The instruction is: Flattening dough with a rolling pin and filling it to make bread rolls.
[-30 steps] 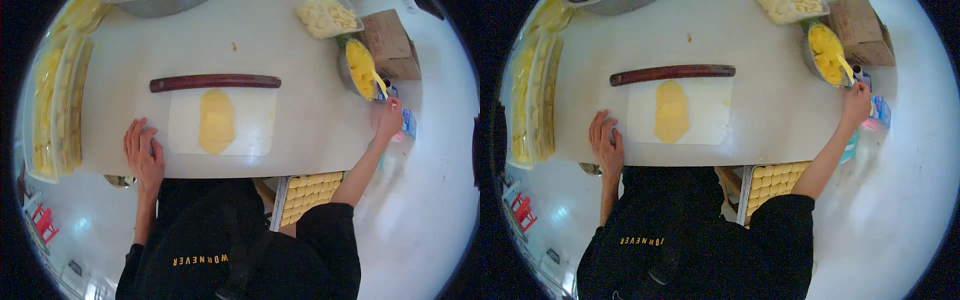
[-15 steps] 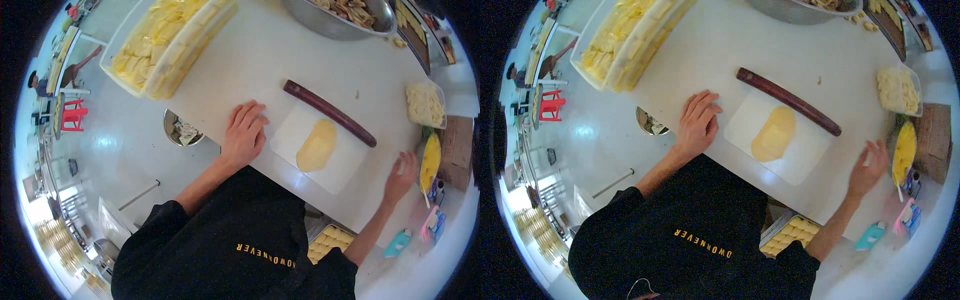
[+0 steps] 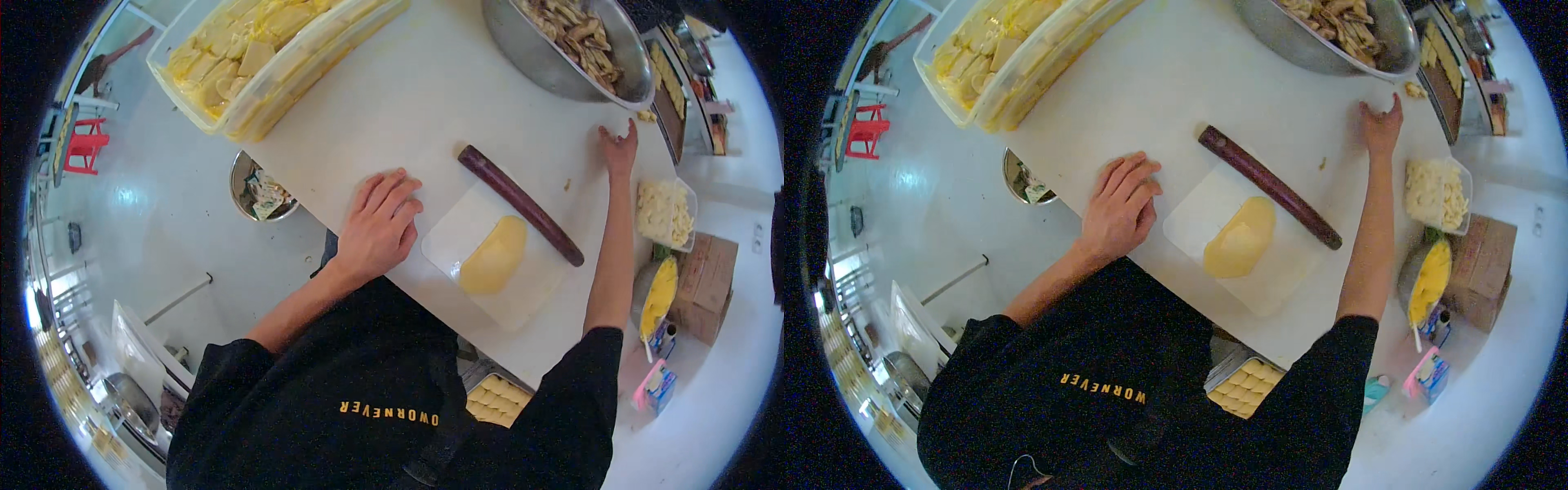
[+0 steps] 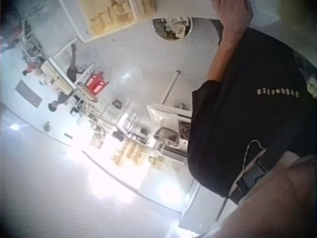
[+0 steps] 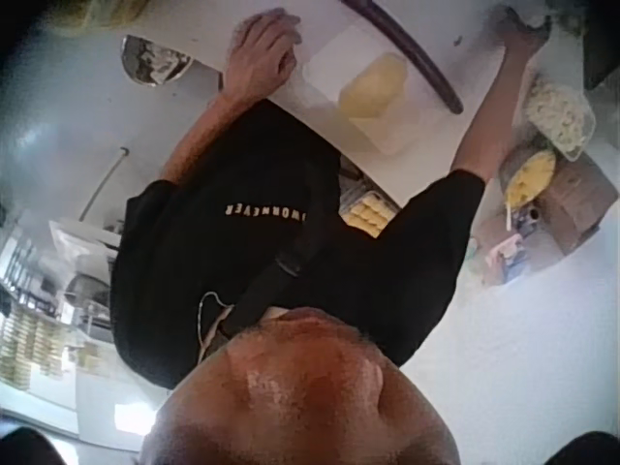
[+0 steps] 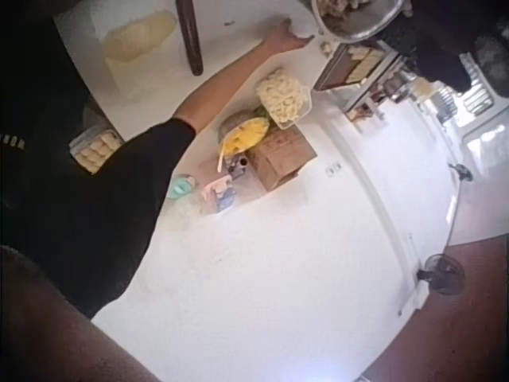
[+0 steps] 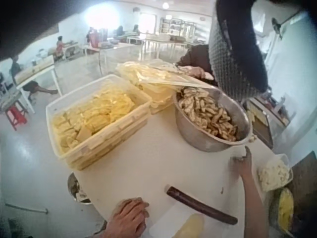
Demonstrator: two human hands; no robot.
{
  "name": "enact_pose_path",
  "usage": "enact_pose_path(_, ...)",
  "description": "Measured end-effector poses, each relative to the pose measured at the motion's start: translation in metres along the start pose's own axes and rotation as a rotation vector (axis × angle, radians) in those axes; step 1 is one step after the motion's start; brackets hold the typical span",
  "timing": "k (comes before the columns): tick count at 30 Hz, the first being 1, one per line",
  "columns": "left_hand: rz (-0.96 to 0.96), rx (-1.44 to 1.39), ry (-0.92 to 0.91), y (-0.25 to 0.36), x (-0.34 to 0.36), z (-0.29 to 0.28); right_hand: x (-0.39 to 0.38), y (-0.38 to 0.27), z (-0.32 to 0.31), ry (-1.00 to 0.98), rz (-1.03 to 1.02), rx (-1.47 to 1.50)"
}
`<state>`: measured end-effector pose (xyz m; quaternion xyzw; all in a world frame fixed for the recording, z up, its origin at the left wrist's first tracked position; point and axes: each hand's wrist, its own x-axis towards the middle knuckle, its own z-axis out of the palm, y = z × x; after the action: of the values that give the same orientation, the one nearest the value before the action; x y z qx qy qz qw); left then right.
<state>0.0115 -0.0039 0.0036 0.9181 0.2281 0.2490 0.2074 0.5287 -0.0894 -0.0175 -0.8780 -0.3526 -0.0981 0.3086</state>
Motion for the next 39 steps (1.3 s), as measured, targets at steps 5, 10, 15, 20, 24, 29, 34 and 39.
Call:
enact_pose_path(5, -0.022, 0.034, -0.006, 0.0, -0.001, -0.001, 0.079, 0.061, 0.046, -0.072, -0.046, -0.301)
enact_pose_path(10, -0.039, 0.012, -0.004, -0.001, -0.001, 0.0, 0.137, 0.103, 0.071, -0.094, -0.277, -0.171)
enact_pose_path(15, -0.047, 0.022, -0.019, 0.001, 0.0, 0.001, 0.145, 0.115, 0.067, -0.053, -0.333, -0.134)
enact_pose_path(20, -0.038, 0.046, 0.006, 0.001, 0.002, 0.002, 0.119, 0.09, 0.057, -0.006, -0.438, -0.169)
enact_pose_path(24, -0.035, 0.04, 0.037, 0.0, 0.0, 0.004, 0.09, 0.057, 0.04, 0.045, -0.361, -0.294)
enact_pose_path(29, -0.039, 0.019, 0.034, 0.0, -0.001, 0.004, 0.018, 0.023, -0.016, -0.051, 0.174, -0.036)
enact_pose_path(34, -0.009, 0.005, 0.033, 0.001, 0.001, 0.0, -0.069, -0.043, -0.101, -0.088, 0.224, 0.23)
enact_pose_path(39, 0.008, 0.013, 0.017, 0.002, 0.001, 0.004, -0.182, -0.157, -0.168, -0.185, -0.019, 0.178)
